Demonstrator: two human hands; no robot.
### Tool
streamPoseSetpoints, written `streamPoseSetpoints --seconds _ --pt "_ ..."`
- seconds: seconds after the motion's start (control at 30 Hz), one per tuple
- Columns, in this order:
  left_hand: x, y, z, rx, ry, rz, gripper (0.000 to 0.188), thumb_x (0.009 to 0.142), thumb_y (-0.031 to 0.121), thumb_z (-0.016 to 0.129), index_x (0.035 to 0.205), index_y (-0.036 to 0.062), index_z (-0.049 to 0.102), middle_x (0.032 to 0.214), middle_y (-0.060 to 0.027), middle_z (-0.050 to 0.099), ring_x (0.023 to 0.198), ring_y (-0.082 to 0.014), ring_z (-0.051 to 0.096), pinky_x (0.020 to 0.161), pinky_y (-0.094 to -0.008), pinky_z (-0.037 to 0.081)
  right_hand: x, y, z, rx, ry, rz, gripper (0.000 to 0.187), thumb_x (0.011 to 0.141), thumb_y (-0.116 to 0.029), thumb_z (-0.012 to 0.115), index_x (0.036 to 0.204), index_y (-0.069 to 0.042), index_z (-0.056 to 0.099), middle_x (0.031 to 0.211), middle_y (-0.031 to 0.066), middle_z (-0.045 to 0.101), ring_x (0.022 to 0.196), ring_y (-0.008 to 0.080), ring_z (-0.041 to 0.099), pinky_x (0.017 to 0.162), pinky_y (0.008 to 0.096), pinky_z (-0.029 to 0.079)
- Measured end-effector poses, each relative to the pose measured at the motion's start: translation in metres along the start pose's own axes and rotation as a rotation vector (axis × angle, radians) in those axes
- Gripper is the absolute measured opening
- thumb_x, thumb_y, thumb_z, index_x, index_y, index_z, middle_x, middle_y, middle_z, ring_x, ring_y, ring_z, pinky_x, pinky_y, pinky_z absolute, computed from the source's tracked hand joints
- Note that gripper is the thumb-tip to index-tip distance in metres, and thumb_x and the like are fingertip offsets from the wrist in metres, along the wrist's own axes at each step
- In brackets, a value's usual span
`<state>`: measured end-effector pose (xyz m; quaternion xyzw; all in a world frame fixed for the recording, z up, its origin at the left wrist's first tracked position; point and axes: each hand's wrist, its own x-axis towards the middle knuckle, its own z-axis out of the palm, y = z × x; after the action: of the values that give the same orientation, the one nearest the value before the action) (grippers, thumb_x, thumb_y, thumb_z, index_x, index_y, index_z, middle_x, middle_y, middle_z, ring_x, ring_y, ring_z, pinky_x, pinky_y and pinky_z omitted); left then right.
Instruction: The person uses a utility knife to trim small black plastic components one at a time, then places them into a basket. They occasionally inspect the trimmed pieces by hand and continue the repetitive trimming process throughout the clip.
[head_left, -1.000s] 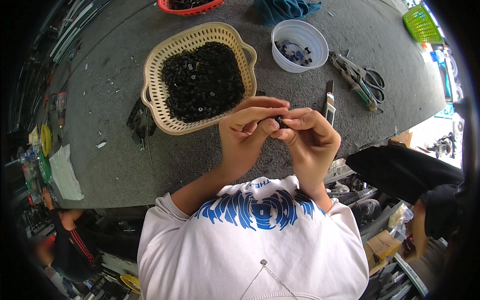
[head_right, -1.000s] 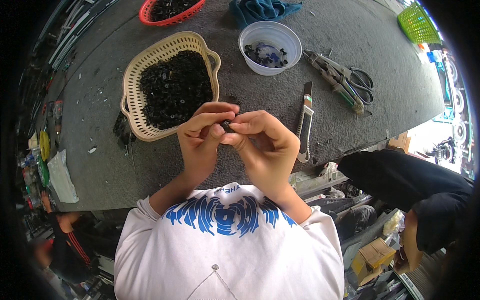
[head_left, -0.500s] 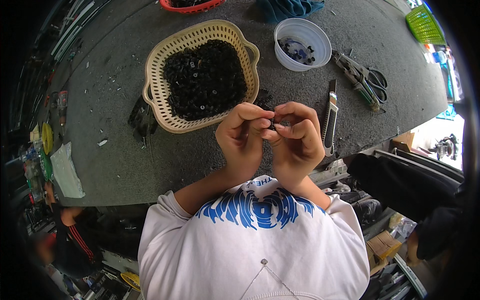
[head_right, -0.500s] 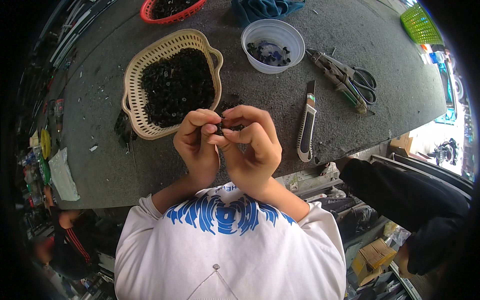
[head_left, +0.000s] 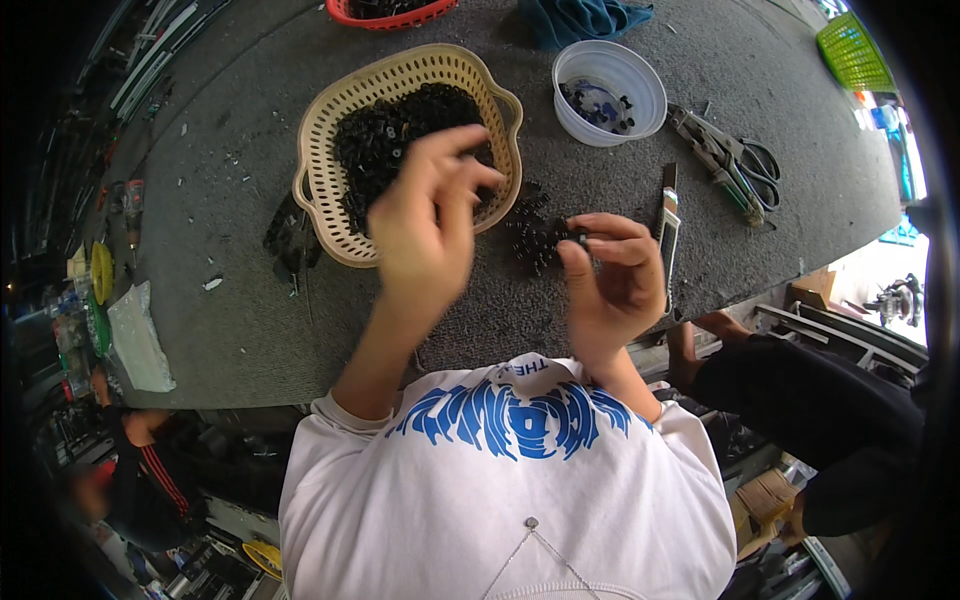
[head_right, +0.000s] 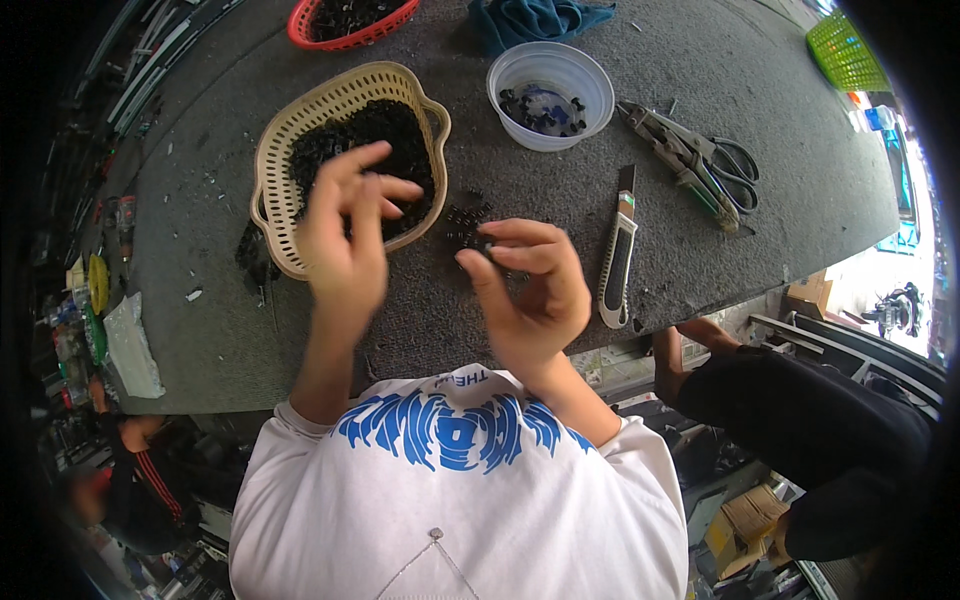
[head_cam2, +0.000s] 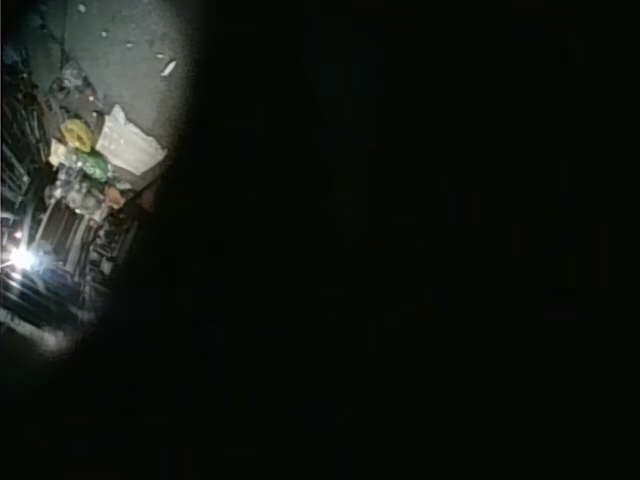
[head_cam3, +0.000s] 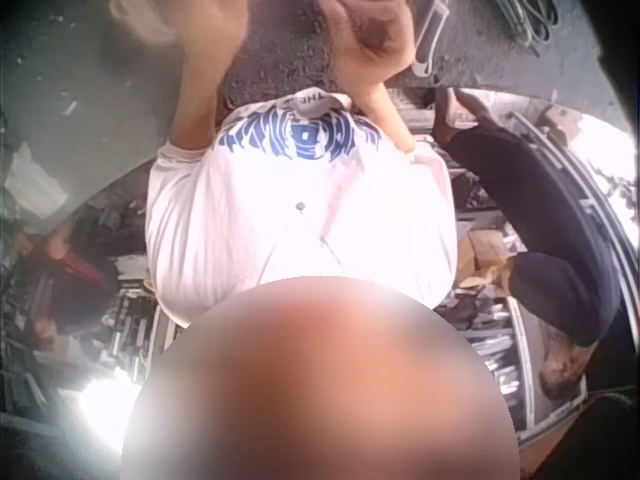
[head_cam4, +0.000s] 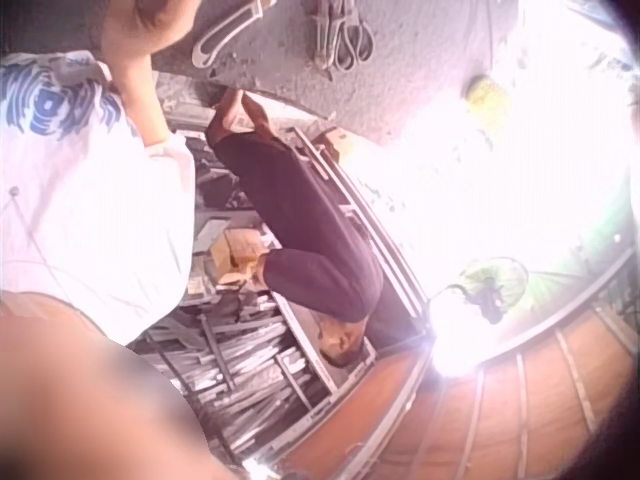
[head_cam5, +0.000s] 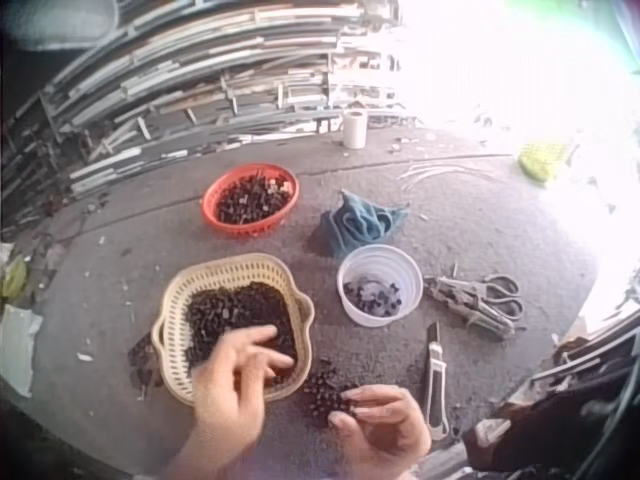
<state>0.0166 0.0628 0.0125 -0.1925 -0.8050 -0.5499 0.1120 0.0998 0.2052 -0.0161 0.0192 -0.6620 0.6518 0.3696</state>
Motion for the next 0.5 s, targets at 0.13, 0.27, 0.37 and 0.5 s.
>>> streamPoseSetpoints --seconds 0.13,0.27,0.37,0.5 --pt "0.027 -0.018 -0.033 0.505 -0.189 -0.103 0.015 0.092 0.016 0.067 0.100 0.0041 0.072 0.085 -0.0084 0.070 0.078 -0.0224 0.068 0.068 -0.0340 0.051 0.008 0.004 -0.013 -0.006 0.081 0.091 0.028 0.081 0.017 0.071 0.105 0.004 0.062 0.114 0.0110 0.056 0.090 0.0114 0.063 0.081 0.0240 0.053" --pt "0.028 -0.025 -0.031 0.670 -0.355 -0.125 0.017 0.085 0.018 0.074 0.097 0.0066 0.076 0.097 -0.0064 0.072 0.085 -0.0220 0.069 0.073 -0.0342 0.052 0.013 0.005 -0.019 -0.093 0.021 0.103 0.023 0.084 0.016 0.068 0.104 0.006 0.066 0.118 0.0121 0.057 0.095 0.0145 0.066 0.085 0.0261 0.055" --pt "0.030 -0.026 -0.029 0.729 -0.352 -0.086 0.018 0.083 0.018 0.075 0.097 0.0070 0.076 0.094 -0.0080 0.071 0.085 -0.0224 0.068 0.075 -0.0349 0.052 0.012 0.002 -0.018 -0.012 0.012 0.212 0.022 0.088 0.014 0.063 0.109 0.007 0.067 0.124 0.0150 0.058 0.104 0.0196 0.067 0.092 0.0289 0.055" --pt "0.032 -0.026 -0.031 0.789 -0.416 -0.056 0.016 0.084 0.017 0.075 0.094 0.0058 0.076 0.091 -0.0095 0.070 0.087 -0.0239 0.067 0.078 -0.0360 0.052 0.014 0.002 -0.018 0.034 -0.013 0.256 0.024 0.094 0.011 0.057 0.116 0.008 0.065 0.127 0.0183 0.059 0.112 0.0245 0.066 0.097 0.0321 0.055"
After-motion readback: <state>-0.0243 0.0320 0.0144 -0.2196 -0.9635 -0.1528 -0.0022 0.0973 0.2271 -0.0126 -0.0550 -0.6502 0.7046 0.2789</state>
